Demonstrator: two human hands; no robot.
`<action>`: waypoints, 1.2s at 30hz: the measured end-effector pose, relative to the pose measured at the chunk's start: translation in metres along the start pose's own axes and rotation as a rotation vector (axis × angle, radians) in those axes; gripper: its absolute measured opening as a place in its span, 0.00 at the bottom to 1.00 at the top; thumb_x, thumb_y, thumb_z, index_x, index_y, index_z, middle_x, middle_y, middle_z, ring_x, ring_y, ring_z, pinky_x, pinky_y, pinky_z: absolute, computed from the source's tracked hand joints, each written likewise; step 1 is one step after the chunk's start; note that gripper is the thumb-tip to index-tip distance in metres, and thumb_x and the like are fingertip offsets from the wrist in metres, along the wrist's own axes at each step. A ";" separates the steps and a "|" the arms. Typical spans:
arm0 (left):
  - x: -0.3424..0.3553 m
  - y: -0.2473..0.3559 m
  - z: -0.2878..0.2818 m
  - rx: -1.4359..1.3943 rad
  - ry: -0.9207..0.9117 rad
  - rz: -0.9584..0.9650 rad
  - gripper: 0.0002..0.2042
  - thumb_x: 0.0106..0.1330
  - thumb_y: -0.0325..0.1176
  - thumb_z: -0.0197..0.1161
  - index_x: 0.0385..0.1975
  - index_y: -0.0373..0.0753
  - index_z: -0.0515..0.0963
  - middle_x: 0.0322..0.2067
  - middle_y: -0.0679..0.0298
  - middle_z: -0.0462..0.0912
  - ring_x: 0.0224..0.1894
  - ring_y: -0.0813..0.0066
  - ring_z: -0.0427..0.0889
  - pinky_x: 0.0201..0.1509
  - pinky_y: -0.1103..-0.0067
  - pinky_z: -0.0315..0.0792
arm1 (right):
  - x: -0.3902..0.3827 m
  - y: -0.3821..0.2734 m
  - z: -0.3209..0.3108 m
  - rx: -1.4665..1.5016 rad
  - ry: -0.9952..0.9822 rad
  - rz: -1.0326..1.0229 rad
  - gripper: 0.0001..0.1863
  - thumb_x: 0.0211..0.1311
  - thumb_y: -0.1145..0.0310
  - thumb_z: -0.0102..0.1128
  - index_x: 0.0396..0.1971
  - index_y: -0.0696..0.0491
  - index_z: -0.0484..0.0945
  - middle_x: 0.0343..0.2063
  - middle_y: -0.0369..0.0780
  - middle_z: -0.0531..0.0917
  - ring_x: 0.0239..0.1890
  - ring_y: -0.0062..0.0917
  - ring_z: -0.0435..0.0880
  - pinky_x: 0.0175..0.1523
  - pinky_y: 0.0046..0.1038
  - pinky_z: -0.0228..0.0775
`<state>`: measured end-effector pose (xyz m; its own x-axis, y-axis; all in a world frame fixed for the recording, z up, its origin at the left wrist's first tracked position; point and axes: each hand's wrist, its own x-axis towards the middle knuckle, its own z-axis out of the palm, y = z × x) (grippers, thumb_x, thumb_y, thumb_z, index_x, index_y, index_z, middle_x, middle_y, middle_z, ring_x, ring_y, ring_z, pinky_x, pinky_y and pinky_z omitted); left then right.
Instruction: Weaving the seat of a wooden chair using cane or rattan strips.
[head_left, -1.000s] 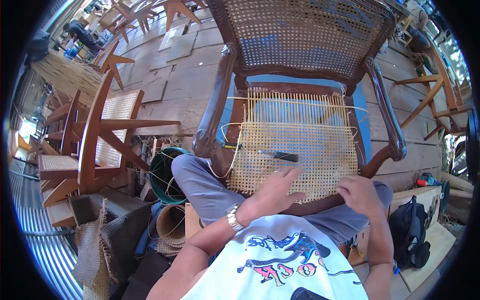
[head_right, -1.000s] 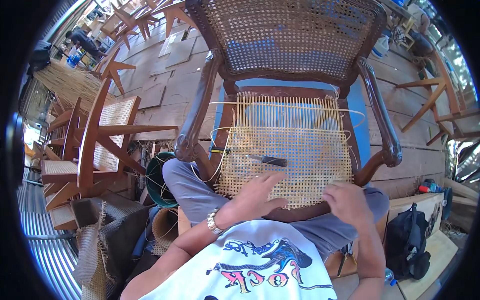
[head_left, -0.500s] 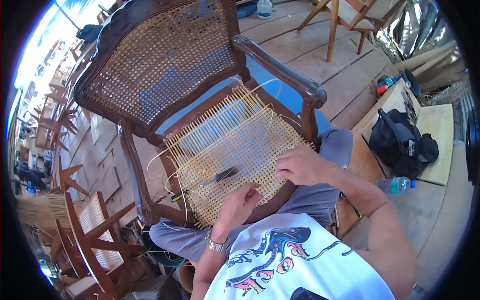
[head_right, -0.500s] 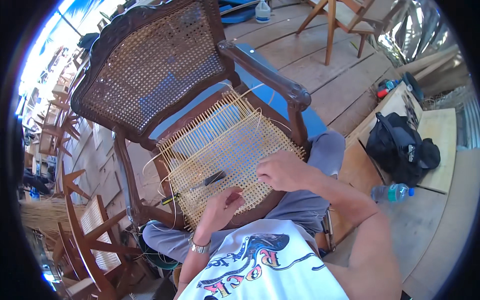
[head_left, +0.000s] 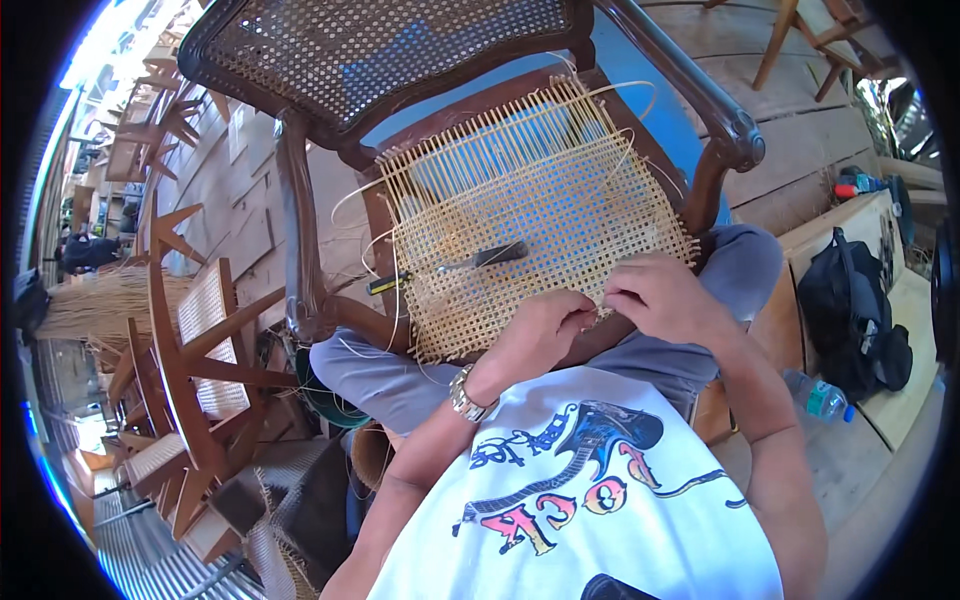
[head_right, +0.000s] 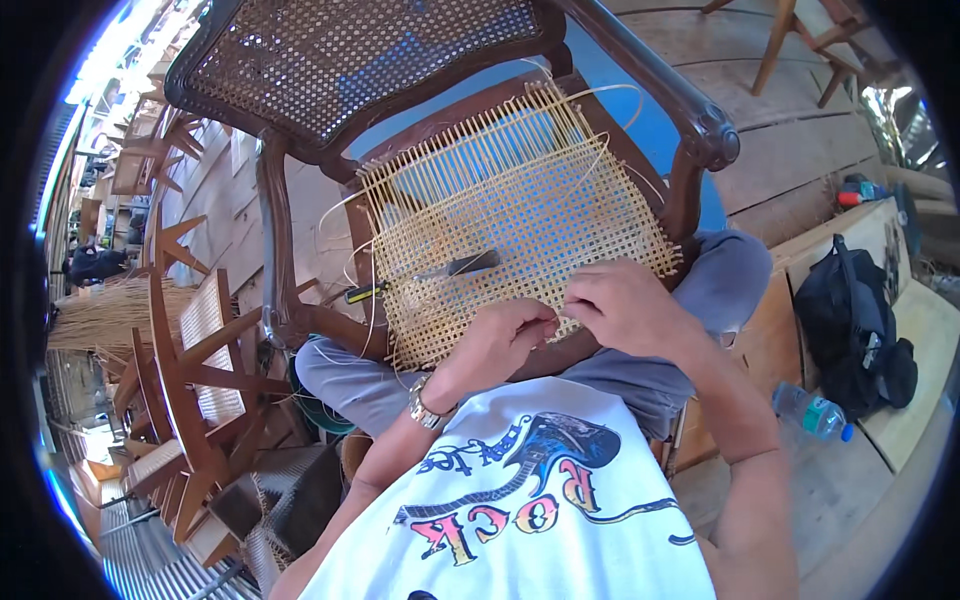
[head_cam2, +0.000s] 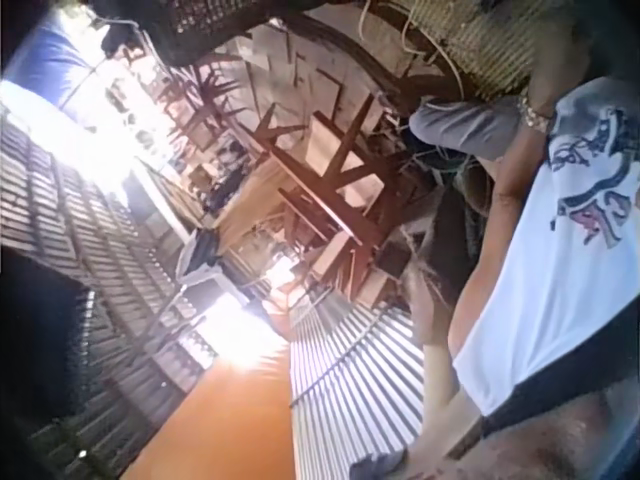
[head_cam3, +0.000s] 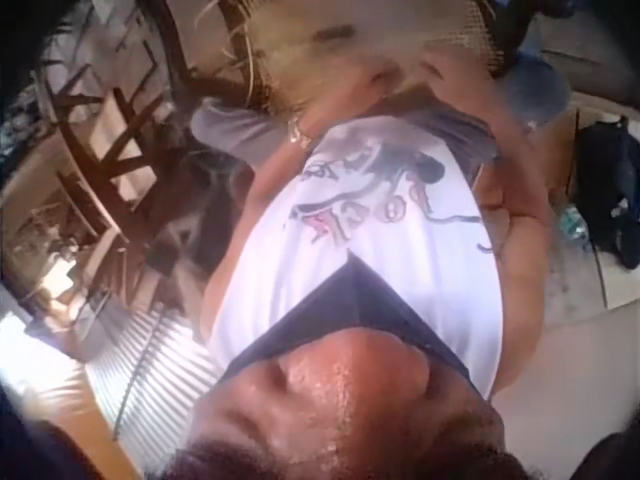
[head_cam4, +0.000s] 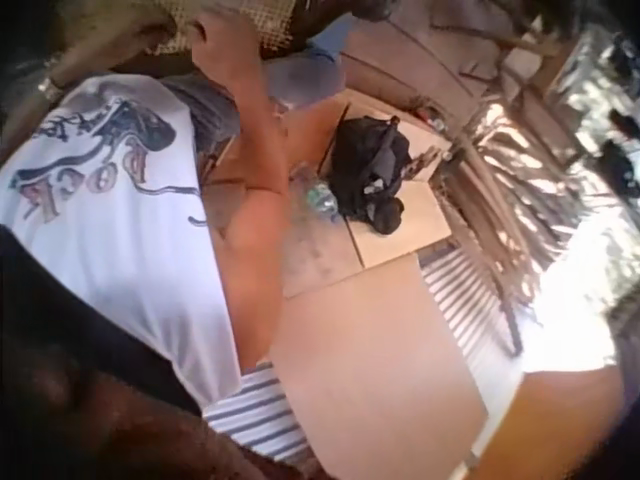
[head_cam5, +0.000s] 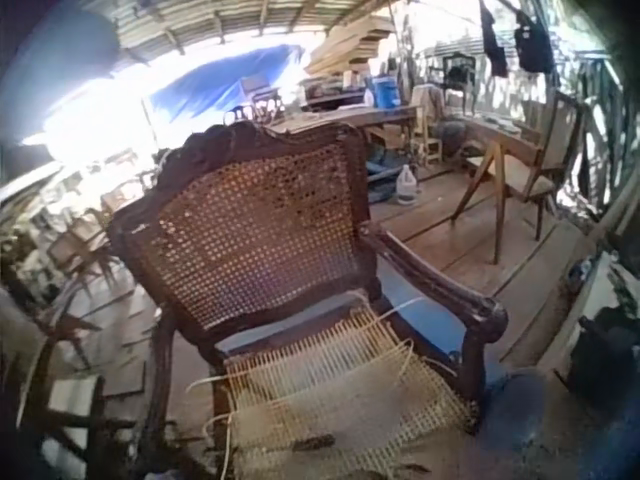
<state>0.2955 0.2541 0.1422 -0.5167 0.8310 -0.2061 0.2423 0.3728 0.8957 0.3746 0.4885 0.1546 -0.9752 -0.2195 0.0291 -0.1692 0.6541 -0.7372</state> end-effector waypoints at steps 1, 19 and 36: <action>-0.002 0.000 -0.003 0.022 -0.012 -0.032 0.10 0.74 0.28 0.63 0.47 0.28 0.83 0.36 0.54 0.88 0.34 0.70 0.88 0.39 0.75 0.79 | 0.001 0.004 0.003 0.015 0.011 -0.022 0.08 0.66 0.66 0.65 0.31 0.56 0.84 0.30 0.45 0.85 0.37 0.44 0.85 0.43 0.44 0.75; -0.062 -0.016 -0.065 -0.487 0.591 -0.280 0.09 0.79 0.33 0.63 0.53 0.37 0.83 0.30 0.66 0.87 0.25 0.88 0.78 0.28 0.88 0.69 | 0.183 0.035 0.168 -0.320 -0.237 -0.043 0.11 0.65 0.67 0.57 0.35 0.52 0.88 0.35 0.47 0.89 0.42 0.44 0.91 0.46 0.49 0.81; 0.012 -0.046 -0.135 -0.063 0.892 -0.125 0.07 0.75 0.31 0.66 0.42 0.33 0.84 0.29 0.72 0.77 0.30 0.87 0.71 0.35 0.84 0.67 | -0.042 0.005 -0.065 0.941 0.510 0.015 0.15 0.64 0.82 0.68 0.48 0.56 0.76 0.44 0.44 0.86 0.48 0.32 0.89 0.56 0.35 0.83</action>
<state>0.1674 0.1918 0.1517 -0.9876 0.1472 0.0549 0.1094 0.3940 0.9126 0.4054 0.5483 0.1933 -0.9577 0.2548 0.1335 -0.1907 -0.2147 -0.9579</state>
